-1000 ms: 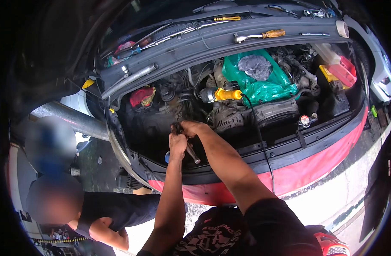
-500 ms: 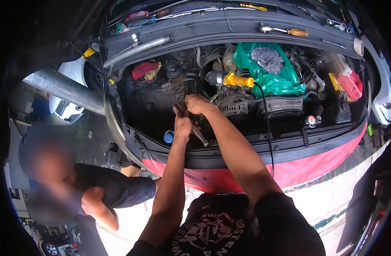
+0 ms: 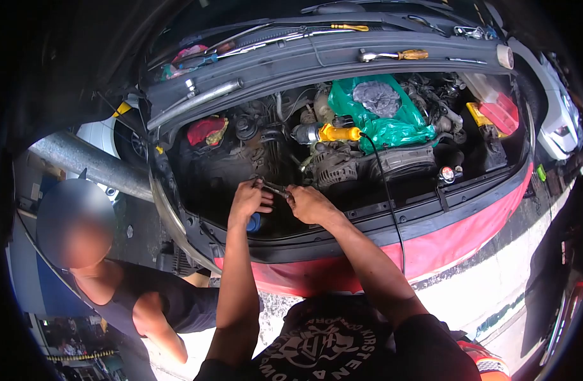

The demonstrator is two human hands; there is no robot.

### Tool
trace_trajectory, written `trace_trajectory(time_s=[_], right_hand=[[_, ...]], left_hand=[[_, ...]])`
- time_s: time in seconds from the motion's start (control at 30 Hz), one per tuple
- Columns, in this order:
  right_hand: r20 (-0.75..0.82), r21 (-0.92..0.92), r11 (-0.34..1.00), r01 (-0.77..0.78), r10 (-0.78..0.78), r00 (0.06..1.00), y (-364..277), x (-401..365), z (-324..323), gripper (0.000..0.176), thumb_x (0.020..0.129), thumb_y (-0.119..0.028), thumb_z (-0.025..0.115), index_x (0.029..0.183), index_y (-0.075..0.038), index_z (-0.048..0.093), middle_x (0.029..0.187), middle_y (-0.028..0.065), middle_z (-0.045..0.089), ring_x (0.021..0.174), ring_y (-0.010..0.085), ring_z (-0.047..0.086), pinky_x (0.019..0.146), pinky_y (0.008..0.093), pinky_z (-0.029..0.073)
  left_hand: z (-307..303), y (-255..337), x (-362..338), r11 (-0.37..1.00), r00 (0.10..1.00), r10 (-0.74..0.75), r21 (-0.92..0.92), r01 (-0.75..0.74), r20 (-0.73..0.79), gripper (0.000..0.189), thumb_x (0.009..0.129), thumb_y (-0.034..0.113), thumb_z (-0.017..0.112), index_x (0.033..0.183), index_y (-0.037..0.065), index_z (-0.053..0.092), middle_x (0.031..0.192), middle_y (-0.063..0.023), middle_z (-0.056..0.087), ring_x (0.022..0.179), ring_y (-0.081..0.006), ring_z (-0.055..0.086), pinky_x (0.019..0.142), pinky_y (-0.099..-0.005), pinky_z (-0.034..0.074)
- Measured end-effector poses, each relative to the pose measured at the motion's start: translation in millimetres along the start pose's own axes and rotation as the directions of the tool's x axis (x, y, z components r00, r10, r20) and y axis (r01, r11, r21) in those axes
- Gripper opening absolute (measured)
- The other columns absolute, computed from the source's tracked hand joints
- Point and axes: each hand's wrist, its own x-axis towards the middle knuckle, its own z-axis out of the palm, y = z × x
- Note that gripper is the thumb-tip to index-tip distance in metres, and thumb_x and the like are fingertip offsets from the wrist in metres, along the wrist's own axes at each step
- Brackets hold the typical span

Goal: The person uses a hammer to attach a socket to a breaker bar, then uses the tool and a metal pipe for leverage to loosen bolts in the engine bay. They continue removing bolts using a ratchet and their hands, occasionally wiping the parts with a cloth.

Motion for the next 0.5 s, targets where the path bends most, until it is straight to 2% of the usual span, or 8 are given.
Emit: trace_trajectory(time_s=[0.03,0.1,0.17,0.2,0.27,0.37,0.4,0.5], right_hand=[[-0.005,0.005,1.000,-0.012,0.012,1.000,1.2,-1.3,-1.4,0.037,0.096,-0.018,0.056,0.129,-0.002,0.061,0.101,0.0284,0.070,0.101,0.0447,0.066,0.092,0.0526,0.052],[-0.003,0.005,1.000,-0.020,0.020,1.000,0.0,-1.6,-4.8,0.037,0.096,-0.019,0.056,0.128,-0.002,0.061,0.102,0.0275,0.070,0.102,0.0442,0.066,0.092,0.0529,0.051],[-0.031,-0.057,0.998,-0.027,0.025,0.999,-1.6,0.4,-11.3,0.035,0.096,-0.022,0.058,0.126,-0.006,0.064,0.103,0.0233,0.072,0.103,0.0415,0.067,0.093,0.0511,0.052],[-0.042,-0.076,0.997,-0.011,0.008,0.999,0.3,1.0,-15.3,0.034,0.096,-0.023,0.059,0.125,-0.007,0.065,0.104,0.0223,0.072,0.103,0.0408,0.068,0.093,0.0504,0.053],[-0.076,-0.112,0.993,-0.029,0.020,0.997,-1.4,-0.3,-24.5,0.031,0.095,-0.029,0.063,0.120,-0.010,0.070,0.103,0.0187,0.074,0.101,0.0386,0.069,0.091,0.0478,0.054],[-0.116,-0.284,0.952,-0.117,0.088,0.989,-6.2,10.8,-52.5,0.042,0.088,-0.047,0.072,0.110,-0.012,0.075,0.092,0.0190,0.074,0.096,0.0366,0.071,0.087,0.0467,0.055],[-0.128,-0.328,0.942,-0.074,0.034,0.991,1.2,18.1,-57.8,0.045,0.086,-0.050,0.073,0.109,-0.013,0.076,0.090,0.0189,0.074,0.094,0.0361,0.071,0.085,0.0463,0.055],[-0.146,-0.430,0.903,-0.005,-0.064,0.987,22.5,36.9,-68.6,0.050,0.083,-0.057,0.071,0.109,-0.014,0.077,0.086,0.0168,0.074,0.090,0.0352,0.072,0.082,0.0464,0.056]], left_hand=[[-13.1,8.9,-4.1,0.984,0.997,0.035,0.175,-0.022,-0.069,0.050,0.106,0.032,0.050,0.146,0.002,0.044,0.111,-0.0243,0.067,0.090,-0.0329,0.073,0.071,-0.0418,0.065],[-31.0,-41.7,53.0,0.721,0.882,0.449,0.641,-0.263,-0.144,0.055,0.105,0.036,0.054,0.144,-0.001,0.046,0.114,-0.0222,0.066,0.090,-0.0310,0.073,0.072,-0.0404,0.065],[-30.5,-30.6,57.9,0.783,0.877,0.460,0.529,-0.327,-0.139,0.060,0.103,0.039,0.057,0.143,-0.005,0.045,0.117,-0.0208,0.065,0.089,-0.0303,0.073,0.073,-0.0401,0.065],[-26.1,-29.3,58.9,0.953,0.958,0.274,0.161,-0.258,-0.081,0.063,0.102,0.041,0.058,0.143,-0.006,0.044,0.119,-0.0203,0.064,0.089,-0.0306,0.073,0.074,-0.0405,0.066],[-22.7,-25.7,60.8,0.935,0.986,0.076,-0.355,-0.020,0.145,0.067,0.101,0.042,0.059,0.138,-0.012,0.044,0.118,-0.0173,0.061,0.087,-0.0311,0.072,0.077,-0.0412,0.066],[-20.1,-16.7,52.9,0.879,0.976,0.063,-0.476,0.044,0.208,0.060,0.101,0.039,0.059,0.130,-0.012,0.045,0.107,-0.0130,0.058,0.093,-0.0337,0.071,0.083,-0.0423,0.065],[-22.2,-11.4,48.0,0.870,0.970,0.037,-0.486,0.087,0.241,0.056,0.102,0.032,0.059,0.130,-0.014,0.042,0.111,-0.0167,0.060,0.104,-0.0394,0.069,0.095,-0.0471,0.060],[-25.7,-27.2,59.1,0.840,0.932,0.143,-0.540,0.064,0.333,0.049,0.104,0.025,0.057,0.131,-0.013,0.043,0.115,-0.0177,0.060,0.108,-0.0379,0.067,0.101,-0.0482,0.058]])
